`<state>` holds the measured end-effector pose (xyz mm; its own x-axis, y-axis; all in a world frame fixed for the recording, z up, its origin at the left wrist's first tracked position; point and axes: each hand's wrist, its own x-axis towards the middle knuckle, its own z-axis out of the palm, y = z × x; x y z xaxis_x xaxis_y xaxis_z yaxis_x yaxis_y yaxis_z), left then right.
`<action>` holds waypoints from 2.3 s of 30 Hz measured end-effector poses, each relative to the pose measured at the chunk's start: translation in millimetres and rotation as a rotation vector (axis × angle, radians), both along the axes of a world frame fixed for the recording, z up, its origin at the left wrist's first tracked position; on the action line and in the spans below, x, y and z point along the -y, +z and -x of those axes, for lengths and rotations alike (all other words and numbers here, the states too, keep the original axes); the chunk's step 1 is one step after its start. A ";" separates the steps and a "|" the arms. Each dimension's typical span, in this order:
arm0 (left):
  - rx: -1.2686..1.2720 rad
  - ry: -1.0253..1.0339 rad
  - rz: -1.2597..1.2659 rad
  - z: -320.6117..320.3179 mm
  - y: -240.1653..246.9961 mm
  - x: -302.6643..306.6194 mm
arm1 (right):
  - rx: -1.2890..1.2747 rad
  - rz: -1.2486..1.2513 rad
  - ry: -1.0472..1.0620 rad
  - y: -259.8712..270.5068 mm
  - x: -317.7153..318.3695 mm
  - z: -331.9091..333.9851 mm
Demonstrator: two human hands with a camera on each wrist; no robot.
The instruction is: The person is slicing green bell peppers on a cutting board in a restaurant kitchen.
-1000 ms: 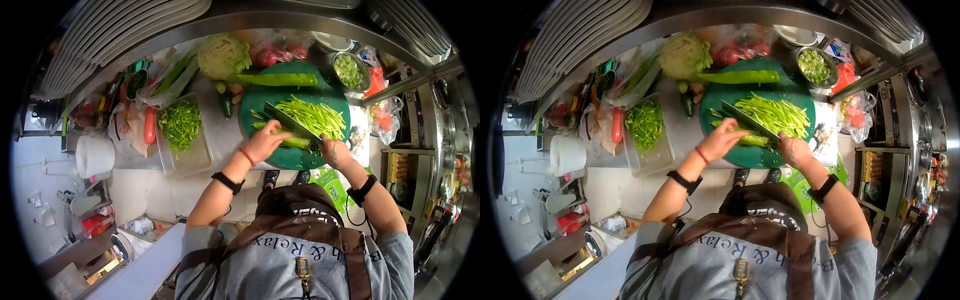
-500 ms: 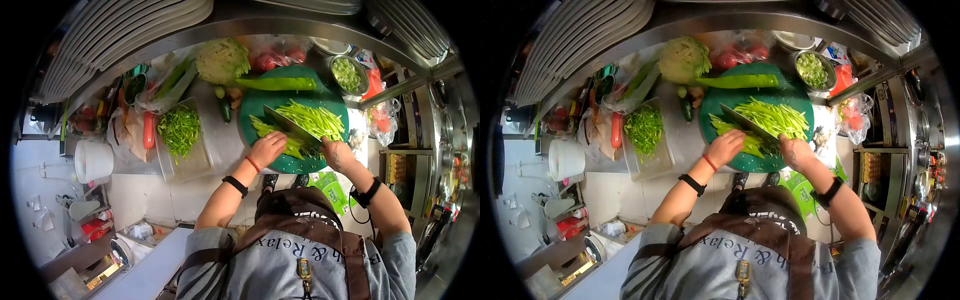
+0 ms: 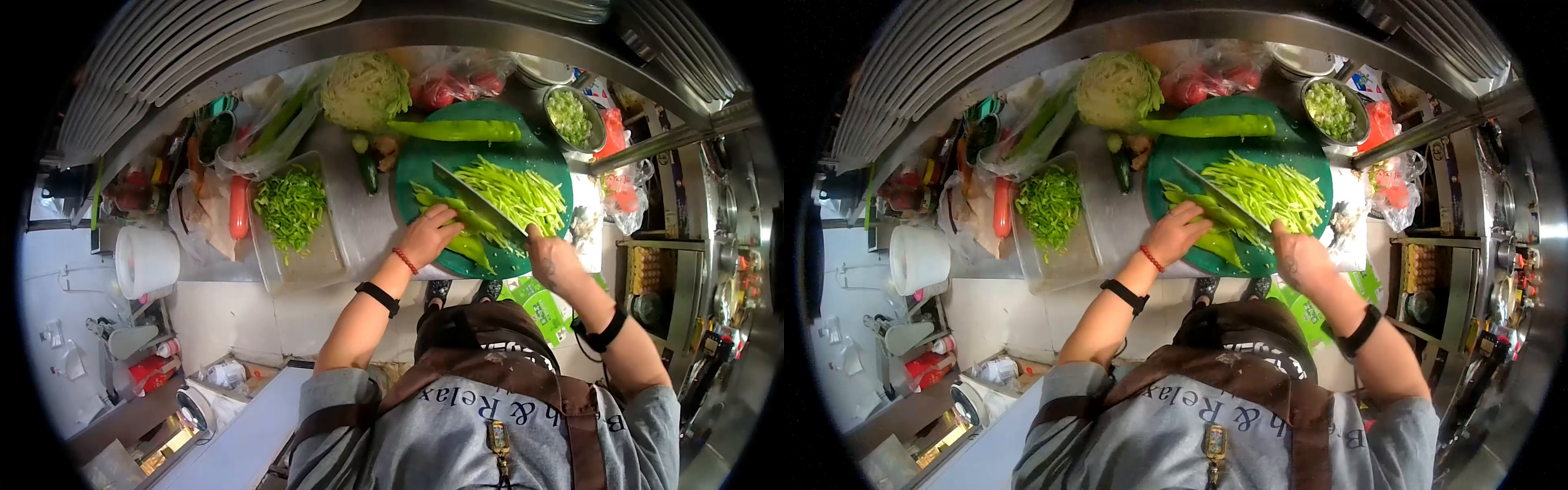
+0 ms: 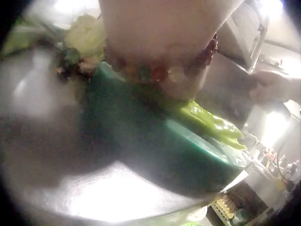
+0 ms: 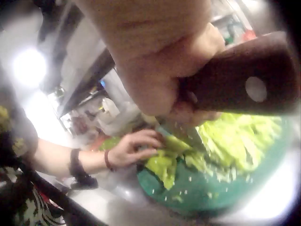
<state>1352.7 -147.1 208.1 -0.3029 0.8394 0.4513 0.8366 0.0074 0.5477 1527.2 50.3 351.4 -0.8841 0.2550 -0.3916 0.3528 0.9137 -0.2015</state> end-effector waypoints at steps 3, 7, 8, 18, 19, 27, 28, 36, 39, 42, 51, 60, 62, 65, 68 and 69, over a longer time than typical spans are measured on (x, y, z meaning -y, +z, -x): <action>0.083 0.031 -0.013 -0.4 -4.4 -4.1 | -0.080 0.017 0.039 -54.6 1.1 -4.6; 0.079 -0.008 -0.036 8.4 2.5 -6.0 | -0.077 0.010 0.102 -11.6 -7.3 17.5; 0.097 -0.004 0.000 10.3 2.9 -7.0 | -0.023 -0.012 0.085 -11.1 -3.1 17.8; 0.101 0.023 0.023 8.2 -4.4 -9.7 | 0.043 0.028 0.055 10.9 6.8 22.4; 0.120 0.025 0.009 7.4 -2.1 -9.6 | 0.070 -0.010 0.058 -9.3 10.6 15.6; 0.125 0.016 -0.002 7.3 3.5 -9.6 | 0.127 0.002 0.045 -3.9 11.2 30.2; 0.123 0.002 0.039 7.0 2.0 -9.2 | 0.142 0.004 0.030 -4.3 17.3 23.5; 0.013 0.159 0.086 30.2 16.2 12.3 | -0.239 0.109 -0.015 -66.1 -15.6 16.1; 0.197 0.144 0.061 9.7 -2.8 -10.7 | -0.194 0.064 0.008 -43.2 -26.6 8.8; -0.028 0.195 -0.008 -2.9 0.3 -26.0 | -0.109 0.040 0.046 -14.7 -32.4 2.8; -0.063 0.056 -0.046 -5.9 -6.9 -27.8 | -0.098 0.046 0.025 -63.0 -21.3 4.3; -0.044 0.038 0.011 -4.0 -7.5 -28.8 | 0.018 0.021 0.063 -48.0 -9.9 7.8; -0.046 0.031 -0.116 -7.4 -6.3 -29.1 | 0.002 0.020 0.089 -18.4 -14.7 18.7; -0.063 0.029 0.032 -8.0 -0.8 -22.4 | -0.005 0.005 0.070 -9.1 -7.4 2.9; -0.059 0.039 0.100 -9.1 -5.7 -20.6 | -0.096 0.003 0.083 -69.2 -5.6 -6.8; -0.057 0.042 0.110 -8.7 -7.2 -20.7 | -0.113 0.016 0.100 -63.3 -7.3 -2.1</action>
